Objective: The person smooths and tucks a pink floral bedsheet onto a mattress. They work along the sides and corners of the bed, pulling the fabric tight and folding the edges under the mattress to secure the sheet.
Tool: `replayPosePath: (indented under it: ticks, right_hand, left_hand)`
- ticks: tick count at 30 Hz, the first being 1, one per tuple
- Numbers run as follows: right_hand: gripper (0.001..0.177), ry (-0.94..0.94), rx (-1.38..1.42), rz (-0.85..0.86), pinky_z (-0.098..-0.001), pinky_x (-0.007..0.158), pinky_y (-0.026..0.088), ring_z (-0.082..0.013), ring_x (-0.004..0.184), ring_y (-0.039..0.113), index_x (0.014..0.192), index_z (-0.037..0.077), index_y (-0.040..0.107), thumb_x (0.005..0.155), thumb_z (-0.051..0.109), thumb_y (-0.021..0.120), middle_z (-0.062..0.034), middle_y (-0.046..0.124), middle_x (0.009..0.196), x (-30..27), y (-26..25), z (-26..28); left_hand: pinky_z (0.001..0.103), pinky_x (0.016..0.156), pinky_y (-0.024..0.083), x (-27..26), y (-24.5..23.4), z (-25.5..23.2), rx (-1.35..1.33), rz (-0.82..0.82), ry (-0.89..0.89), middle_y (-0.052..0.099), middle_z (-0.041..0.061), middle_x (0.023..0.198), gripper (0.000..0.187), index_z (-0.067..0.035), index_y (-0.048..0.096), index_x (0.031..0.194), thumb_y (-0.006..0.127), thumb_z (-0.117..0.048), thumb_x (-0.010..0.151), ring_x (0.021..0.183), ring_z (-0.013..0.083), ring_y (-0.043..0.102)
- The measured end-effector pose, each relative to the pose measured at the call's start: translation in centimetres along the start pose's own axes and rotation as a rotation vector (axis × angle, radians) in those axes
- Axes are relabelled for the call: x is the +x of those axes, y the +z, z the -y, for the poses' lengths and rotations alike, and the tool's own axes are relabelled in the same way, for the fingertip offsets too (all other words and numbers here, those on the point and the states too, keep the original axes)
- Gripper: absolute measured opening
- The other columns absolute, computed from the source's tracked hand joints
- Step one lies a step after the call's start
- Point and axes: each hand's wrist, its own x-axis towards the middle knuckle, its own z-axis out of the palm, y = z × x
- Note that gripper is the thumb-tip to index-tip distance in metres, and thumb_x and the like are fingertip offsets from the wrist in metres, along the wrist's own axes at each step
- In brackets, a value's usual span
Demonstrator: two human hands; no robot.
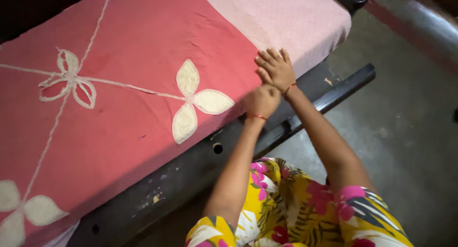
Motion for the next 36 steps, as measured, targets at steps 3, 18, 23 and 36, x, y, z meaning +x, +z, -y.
replayPosePath:
  ticks: [3,18,23,36]
  right_hand:
    - [0.038,0.062,0.001,-0.013,-0.0552,0.121,0.025,-0.0292,0.142,0.05,0.138,0.016,0.07,0.107,0.034,0.055,-0.0074,0.061,0.149,-0.8,0.5,0.7]
    - [0.034,0.078,-0.022,-0.077,-0.0552,0.122,0.026,-0.0281,0.141,0.052,0.132,0.017,0.073,0.105,0.031,0.057,-0.0047,0.064,0.147,-1.6,2.0,0.7]
    - [0.04,0.106,-0.017,0.153,-0.0612,0.117,0.024,-0.0307,0.144,0.044,0.138,0.016,0.067,0.104,0.034,0.057,-0.0062,0.055,0.152,-1.1,1.5,-0.3]
    - [0.091,-0.03,-0.01,0.578,-0.066,0.118,0.021,-0.0428,0.154,0.018,0.159,0.027,0.031,0.077,0.018,0.07,-0.0135,0.021,0.167,-4.4,-0.5,18.6]
  left_hand:
    - [0.053,0.104,0.053,0.4,-6.7,1.3,0.085,-0.215,0.04,0.075,0.015,0.103,0.023,-0.007,0.073,0.091,0.06,-0.025,0.095,0.111,0.0377,0.071]
    - [0.07,0.12,0.005,0.6,-8.0,4.7,0.526,0.025,-0.275,0.025,0.011,0.168,0.072,-0.018,0.037,0.159,0.042,-0.057,0.099,0.155,0.0425,0.014]
    - [0.072,0.118,0.004,0.8,-7.6,5.5,0.471,0.004,-0.248,0.024,0.012,0.167,0.072,-0.017,0.036,0.158,0.042,-0.057,0.098,0.154,0.0438,0.012]
    - [0.071,0.117,0.014,-6.2,-20.9,13.0,0.318,-0.082,-0.379,0.03,0.013,0.163,0.071,-0.025,0.047,0.149,0.069,-0.051,0.087,0.151,0.0443,0.019]
